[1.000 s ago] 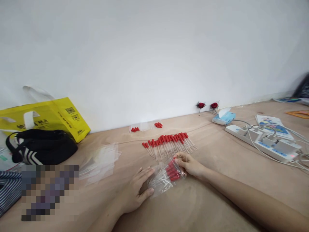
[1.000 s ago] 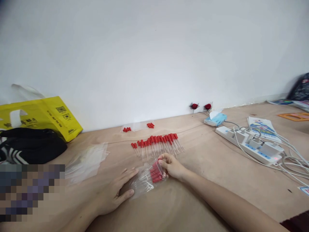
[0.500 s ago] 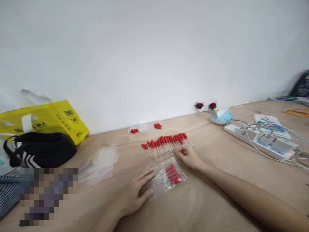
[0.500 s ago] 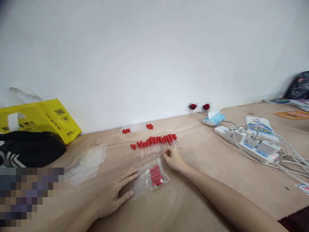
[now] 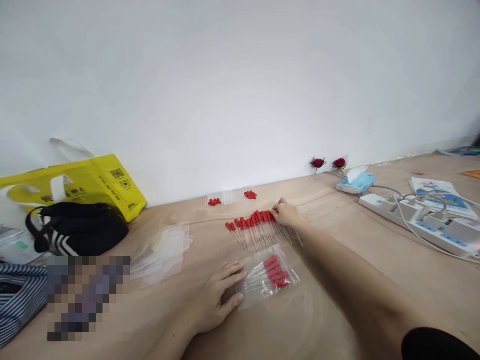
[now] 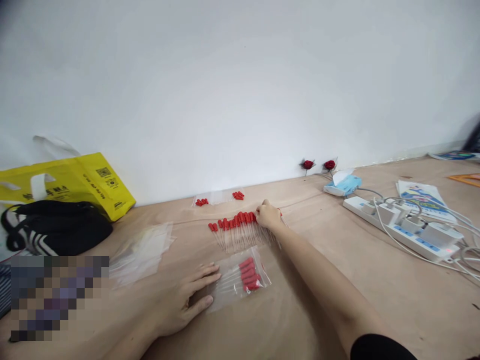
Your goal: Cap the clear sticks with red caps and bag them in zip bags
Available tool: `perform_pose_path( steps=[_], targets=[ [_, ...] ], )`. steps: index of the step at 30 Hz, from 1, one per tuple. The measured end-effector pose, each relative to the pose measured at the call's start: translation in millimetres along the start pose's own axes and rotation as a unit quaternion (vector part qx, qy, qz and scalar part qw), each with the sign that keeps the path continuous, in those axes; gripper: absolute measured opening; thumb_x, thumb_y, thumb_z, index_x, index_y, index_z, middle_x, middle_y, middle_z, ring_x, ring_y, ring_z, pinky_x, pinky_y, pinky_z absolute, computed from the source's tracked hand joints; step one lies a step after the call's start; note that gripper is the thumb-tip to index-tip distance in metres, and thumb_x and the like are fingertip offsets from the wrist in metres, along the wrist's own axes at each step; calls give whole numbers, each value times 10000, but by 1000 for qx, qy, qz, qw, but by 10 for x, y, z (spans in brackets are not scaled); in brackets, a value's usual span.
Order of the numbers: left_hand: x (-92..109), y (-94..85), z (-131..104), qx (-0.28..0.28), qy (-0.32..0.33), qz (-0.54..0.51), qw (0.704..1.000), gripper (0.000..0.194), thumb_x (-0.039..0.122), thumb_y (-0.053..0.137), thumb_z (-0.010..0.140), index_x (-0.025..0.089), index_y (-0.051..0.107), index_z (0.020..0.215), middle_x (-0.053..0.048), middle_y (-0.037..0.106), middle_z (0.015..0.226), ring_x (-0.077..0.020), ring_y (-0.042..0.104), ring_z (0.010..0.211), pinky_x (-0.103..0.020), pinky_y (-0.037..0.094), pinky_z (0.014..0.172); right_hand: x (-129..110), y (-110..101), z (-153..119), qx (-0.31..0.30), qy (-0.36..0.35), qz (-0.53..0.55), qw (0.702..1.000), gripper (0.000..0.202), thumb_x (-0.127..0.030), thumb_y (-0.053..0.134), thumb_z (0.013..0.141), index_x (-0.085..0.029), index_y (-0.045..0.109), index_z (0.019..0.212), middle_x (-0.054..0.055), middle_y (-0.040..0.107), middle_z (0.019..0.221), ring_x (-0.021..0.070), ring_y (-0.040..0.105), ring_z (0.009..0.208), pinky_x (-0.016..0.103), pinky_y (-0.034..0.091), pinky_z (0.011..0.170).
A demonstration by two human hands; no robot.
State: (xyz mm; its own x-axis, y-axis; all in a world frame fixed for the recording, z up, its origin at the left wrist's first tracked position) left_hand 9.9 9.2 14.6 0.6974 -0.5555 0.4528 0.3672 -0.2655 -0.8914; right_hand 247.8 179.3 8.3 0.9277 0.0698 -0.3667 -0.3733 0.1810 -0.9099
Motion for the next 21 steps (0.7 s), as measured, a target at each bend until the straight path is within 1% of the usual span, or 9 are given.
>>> perform_pose_path(
  steps=[4, 9, 13, 15, 17, 19, 21],
  targets=[
    [5, 7, 6, -4, 0, 3, 1000, 399, 337, 456, 825, 253, 470, 1215, -59, 416, 1317, -238, 335, 1230, -481, 272, 1007, 35, -20, 18, -3, 13, -1, 1000, 268, -360, 443, 810, -202, 650, 873, 81, 525, 1025, 192, 569, 847, 273, 390, 691],
    [4, -6, 5, -1, 5, -2, 1000, 399, 328, 464, 823, 256, 470, 1215, -56, 414, 1319, -238, 338, 1227, -475, 269, 1010, 87, -85, 18, 7, 33, 10, 999, 271, -353, 430, 816, -188, 629, 896, 85, 543, 999, 180, 563, 846, 257, 384, 688],
    [-8, -4, 4, -1, 5, -8, 1000, 405, 319, 470, 821, 275, 456, 1223, -39, 412, 1322, -230, 338, 1228, -471, 279, 1007, 71, -140, -53, 20, 32, 21, 999, 268, -352, 441, 809, -181, 612, 924, 81, 546, 1005, 169, 561, 834, 249, 376, 685],
    [-2, 2, 0, 2, 5, -4, 1000, 404, 321, 469, 822, 269, 459, 1222, -42, 418, 1317, -232, 339, 1227, -475, 261, 1015, 38, -172, -158, 31, 26, 25, 999, 257, -339, 437, 813, -184, 600, 938, 74, 547, 1012, 161, 556, 839, 243, 369, 683],
    [11, 3, -17, 9, 5, 2, 1000, 406, 323, 466, 822, 260, 459, 1223, -48, 423, 1314, -231, 340, 1227, -478, 249, 1020, -13, -207, -331, 45, 0, 45, 998, 234, -332, 427, 819, -191, 596, 900, 58, 567, 972, 151, 549, 832, 234, 361, 679],
    [22, -8, -55, 13, 7, 5, 1000, 406, 311, 473, 814, 261, 465, 1217, -48, 433, 1306, -232, 353, 1219, -483, 249, 1018, -74, -238, -570, 52, -55, 98, 992, 240, -367, 434, 812, -184, 590, 801, 44, 597, 852, 144, 545, 772, 231, 355, 648],
    [12, -34, -110, 9, 14, 6, 1000, 401, 272, 473, 802, 261, 481, 1203, -46, 447, 1295, -232, 370, 1209, -477, 277, 1006, -113, -235, -839, 12, -100, 147, 984, 309, -462, 464, 775, -178, 570, 714, 25, 590, 688, 131, 523, 631, 231, 344, 579]
  ],
)
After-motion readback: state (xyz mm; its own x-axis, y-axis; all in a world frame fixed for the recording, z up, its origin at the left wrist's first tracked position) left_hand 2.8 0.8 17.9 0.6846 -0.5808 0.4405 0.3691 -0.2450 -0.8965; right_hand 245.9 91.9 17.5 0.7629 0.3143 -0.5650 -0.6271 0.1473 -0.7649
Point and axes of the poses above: each hand's wrist, its own z-axis towards the middle knuckle, its own y-axis out of the palm, x = y × z, the point moved 4 cm from there along z, towards the middle knuckle
